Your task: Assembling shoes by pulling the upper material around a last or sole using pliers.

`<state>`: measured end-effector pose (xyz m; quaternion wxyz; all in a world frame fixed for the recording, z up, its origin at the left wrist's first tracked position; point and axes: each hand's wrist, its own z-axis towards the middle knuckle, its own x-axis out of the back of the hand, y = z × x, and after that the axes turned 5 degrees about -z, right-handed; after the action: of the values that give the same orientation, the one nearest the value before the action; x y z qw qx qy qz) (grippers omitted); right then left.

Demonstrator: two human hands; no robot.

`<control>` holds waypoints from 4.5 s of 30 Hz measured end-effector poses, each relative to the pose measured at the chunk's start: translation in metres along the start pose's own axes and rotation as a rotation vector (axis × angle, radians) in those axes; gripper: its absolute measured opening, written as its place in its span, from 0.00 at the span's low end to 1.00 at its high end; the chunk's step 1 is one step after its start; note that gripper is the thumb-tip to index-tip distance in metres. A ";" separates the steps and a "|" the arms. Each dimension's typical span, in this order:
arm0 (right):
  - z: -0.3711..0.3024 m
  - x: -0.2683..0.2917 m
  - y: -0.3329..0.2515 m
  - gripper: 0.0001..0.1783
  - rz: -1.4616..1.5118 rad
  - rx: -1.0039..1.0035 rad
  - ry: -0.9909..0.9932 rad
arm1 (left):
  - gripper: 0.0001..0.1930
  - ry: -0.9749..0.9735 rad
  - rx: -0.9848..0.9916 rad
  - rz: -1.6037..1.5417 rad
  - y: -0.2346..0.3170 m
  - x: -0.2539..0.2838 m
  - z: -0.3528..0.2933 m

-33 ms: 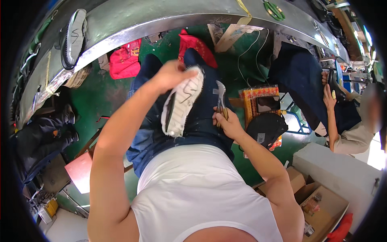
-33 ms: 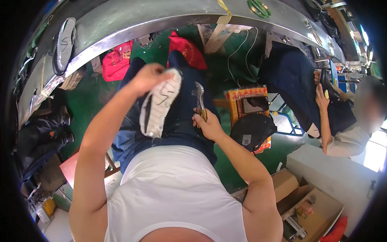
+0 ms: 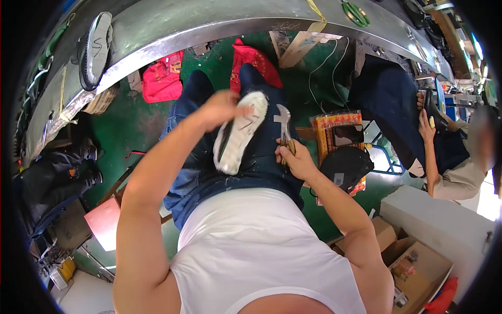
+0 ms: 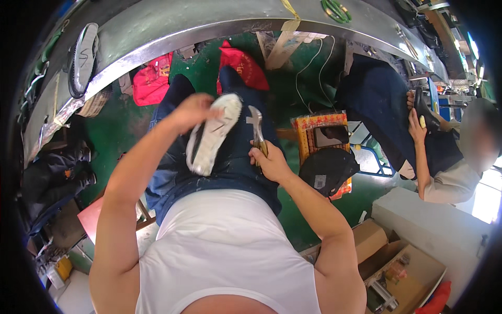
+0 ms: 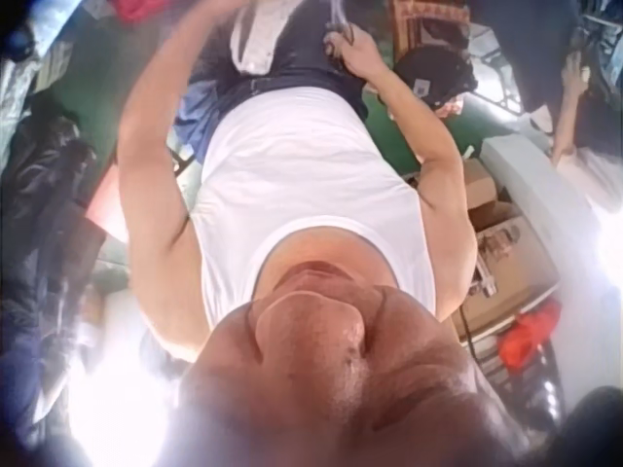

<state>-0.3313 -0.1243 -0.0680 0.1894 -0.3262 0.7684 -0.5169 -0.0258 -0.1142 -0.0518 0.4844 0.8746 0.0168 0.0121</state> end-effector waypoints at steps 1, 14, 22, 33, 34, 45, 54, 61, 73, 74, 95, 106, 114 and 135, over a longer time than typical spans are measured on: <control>0.001 0.006 -0.011 0.12 -0.228 -0.019 -0.032 | 0.43 -0.150 -0.120 -0.128 -0.012 -0.016 -0.020; 0.002 0.012 -0.109 0.24 -0.814 -0.051 -0.422 | 0.07 0.602 -0.736 0.421 -0.044 -0.062 -0.090; 0.034 0.006 -0.164 0.21 -1.048 -0.269 -0.719 | 0.05 0.553 -0.892 0.483 -0.036 -0.072 -0.085; 0.065 -0.007 -0.164 0.17 -1.328 0.015 -0.731 | 0.31 0.165 -0.291 -0.565 -0.110 -0.058 -0.039; 0.060 -0.003 -0.148 0.17 -1.325 0.010 -0.726 | 0.33 0.040 -0.257 -0.725 -0.099 -0.055 -0.047; 0.027 -0.009 -0.095 0.14 -0.456 -0.415 -0.444 | 0.42 0.038 -0.354 -0.373 -0.061 -0.053 -0.044; 0.065 0.016 -0.131 0.13 -0.719 -0.306 -0.456 | 0.39 0.280 -0.351 -0.182 -0.063 -0.068 -0.050; 0.062 0.017 -0.126 0.15 -0.302 -0.451 -0.586 | 0.37 0.313 -0.433 -0.002 -0.049 -0.069 -0.056; 0.040 0.021 -0.076 0.14 0.234 -0.494 -0.544 | 0.29 0.390 -0.400 0.601 -0.023 -0.068 -0.065; 0.041 0.029 -0.084 0.15 0.149 -0.551 -0.521 | 0.29 0.395 -0.404 0.601 -0.024 -0.066 -0.062; 0.056 0.003 -0.109 0.25 -0.901 0.151 -0.278 | 0.42 0.420 -0.234 0.474 -0.035 -0.077 -0.062; 0.025 -0.010 -0.085 0.22 -1.127 0.136 -0.254 | 0.54 -0.116 -0.243 0.067 -0.067 -0.049 -0.083; 0.006 -0.015 -0.068 0.22 -1.091 0.155 -0.316 | 0.51 0.052 -0.338 0.204 -0.055 -0.053 -0.077; 0.016 0.008 -0.012 0.22 -0.072 -0.178 -0.176 | 0.39 -0.135 -0.437 -1.230 0.121 0.025 -0.063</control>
<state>-0.3238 -0.1437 -0.0630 0.2078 -0.4131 0.7796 -0.4225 -0.0006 -0.1238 0.0841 0.5694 0.5860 0.4804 -0.3188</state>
